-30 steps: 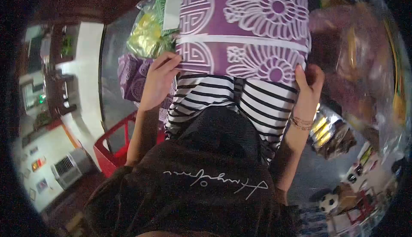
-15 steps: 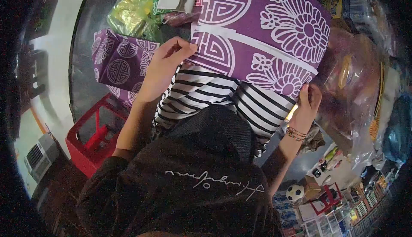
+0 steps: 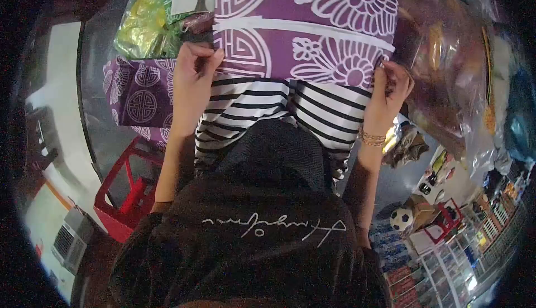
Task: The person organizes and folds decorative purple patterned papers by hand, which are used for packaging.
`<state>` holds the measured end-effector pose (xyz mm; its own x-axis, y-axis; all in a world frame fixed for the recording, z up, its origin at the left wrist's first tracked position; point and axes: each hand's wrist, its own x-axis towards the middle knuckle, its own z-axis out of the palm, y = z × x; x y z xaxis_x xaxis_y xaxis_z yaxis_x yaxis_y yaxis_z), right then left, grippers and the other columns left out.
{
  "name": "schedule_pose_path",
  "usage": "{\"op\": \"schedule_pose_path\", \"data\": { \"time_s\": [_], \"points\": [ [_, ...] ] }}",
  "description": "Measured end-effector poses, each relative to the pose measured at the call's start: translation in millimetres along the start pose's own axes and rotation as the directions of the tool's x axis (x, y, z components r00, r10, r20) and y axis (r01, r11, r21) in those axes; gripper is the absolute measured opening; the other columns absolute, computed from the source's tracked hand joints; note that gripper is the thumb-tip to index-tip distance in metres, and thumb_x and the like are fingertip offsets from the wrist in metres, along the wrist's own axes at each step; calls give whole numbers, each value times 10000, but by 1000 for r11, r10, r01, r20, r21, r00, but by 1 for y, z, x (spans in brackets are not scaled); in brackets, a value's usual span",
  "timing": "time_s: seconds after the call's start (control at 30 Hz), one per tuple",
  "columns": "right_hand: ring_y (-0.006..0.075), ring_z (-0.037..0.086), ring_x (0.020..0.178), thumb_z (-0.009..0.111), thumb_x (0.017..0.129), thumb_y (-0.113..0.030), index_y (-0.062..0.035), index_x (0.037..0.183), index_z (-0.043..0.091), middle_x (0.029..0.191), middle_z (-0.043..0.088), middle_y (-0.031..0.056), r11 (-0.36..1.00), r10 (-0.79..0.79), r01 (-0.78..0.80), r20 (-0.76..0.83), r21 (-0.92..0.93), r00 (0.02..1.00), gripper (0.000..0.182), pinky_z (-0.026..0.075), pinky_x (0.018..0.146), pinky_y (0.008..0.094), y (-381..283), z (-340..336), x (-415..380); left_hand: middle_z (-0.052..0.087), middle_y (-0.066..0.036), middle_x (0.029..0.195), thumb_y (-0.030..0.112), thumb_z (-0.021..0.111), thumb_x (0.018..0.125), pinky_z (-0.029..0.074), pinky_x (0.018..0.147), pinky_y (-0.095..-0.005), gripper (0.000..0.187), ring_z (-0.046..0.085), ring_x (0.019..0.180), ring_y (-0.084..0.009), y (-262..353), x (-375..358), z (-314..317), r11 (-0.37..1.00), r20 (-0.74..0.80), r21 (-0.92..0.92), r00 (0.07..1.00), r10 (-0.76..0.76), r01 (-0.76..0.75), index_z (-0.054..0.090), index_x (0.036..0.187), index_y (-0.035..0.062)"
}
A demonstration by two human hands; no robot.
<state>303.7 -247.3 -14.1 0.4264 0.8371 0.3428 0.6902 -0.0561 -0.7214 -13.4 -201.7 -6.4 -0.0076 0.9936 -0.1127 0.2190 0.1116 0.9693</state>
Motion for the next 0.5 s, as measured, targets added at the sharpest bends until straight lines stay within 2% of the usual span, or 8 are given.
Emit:
{"op": "schedule_pose_path", "data": {
  "time_s": [0.03,0.1,0.13,0.17,0.2,0.27,0.37,0.5],
  "points": [
    [195,469,941,637,865,-165,-80,988,630,1027,556,58,1000,-12,12,1,-23,1000,150,393,831,322,-5,0,1,544,-28,891,98,623,898,449,722,-216,141,530,810,-83,0,1,3,995,-51,5,993,102,-102,506,909,19],
    [207,483,935,637,858,-141,-79,964,638,1014,563,70,996,-36,34,-28,-81,999,123,394,834,325,-13,1,-1,557,-47,916,47,625,876,444,775,-268,143,546,865,-138,5,0,7,999,-68,1,997,45,-45,536,985,27],
    [220,497,929,637,851,-117,-77,940,647,1001,570,81,988,-71,65,-45,-139,996,98,395,837,327,-15,1,-1,542,-65,947,-1,635,831,440,764,-275,182,536,851,-168,6,3,8,914,-100,282,939,330,-291,562,996,27],
    [220,497,929,637,851,-117,-77,940,647,1001,570,81,989,-63,55,-57,-140,996,98,395,837,327,-16,2,-1,527,-83,978,-49,644,787,436,754,-282,239,525,836,-197,6,5,8,696,-49,536,806,590,-477,588,1007,26],
    [236,514,918,636,842,-90,-73,919,655,971,575,83,966,-181,167,-53,-199,982,81,407,830,334,-16,2,-1,561,-88,996,-47,642,729,451,799,-328,324,540,890,-257,-2,1,3,643,54,564,800,598,-519,642,1036,58],
    [268,567,883,620,830,-28,-61,911,674,919,599,86,908,-352,333,-33,-255,935,103,451,793,347,-22,1,-1,579,-86,1010,-30,627,722,453,822,-337,318,547,917,-262,0,4,-3,592,167,542,767,619,-596,655,1025,60],
    [253,590,883,605,832,-8,-57,916,681,939,616,80,923,-323,323,35,-211,946,123,473,771,346,-28,-5,1,620,-87,1043,-46,561,757,437,888,-372,282,563,976,-270,3,0,-7,591,288,504,767,573,-630,680,1001,30],
    [264,605,923,585,836,-9,-70,975,676,997,633,101,893,-342,369,145,-257,928,178,482,800,356,-30,-15,2,603,-116,1163,38,549,786,441,915,-384,369,568,1049,-279,4,-10,-7,533,351,565,767,537,-630,632,1144,73]
  ]
}}
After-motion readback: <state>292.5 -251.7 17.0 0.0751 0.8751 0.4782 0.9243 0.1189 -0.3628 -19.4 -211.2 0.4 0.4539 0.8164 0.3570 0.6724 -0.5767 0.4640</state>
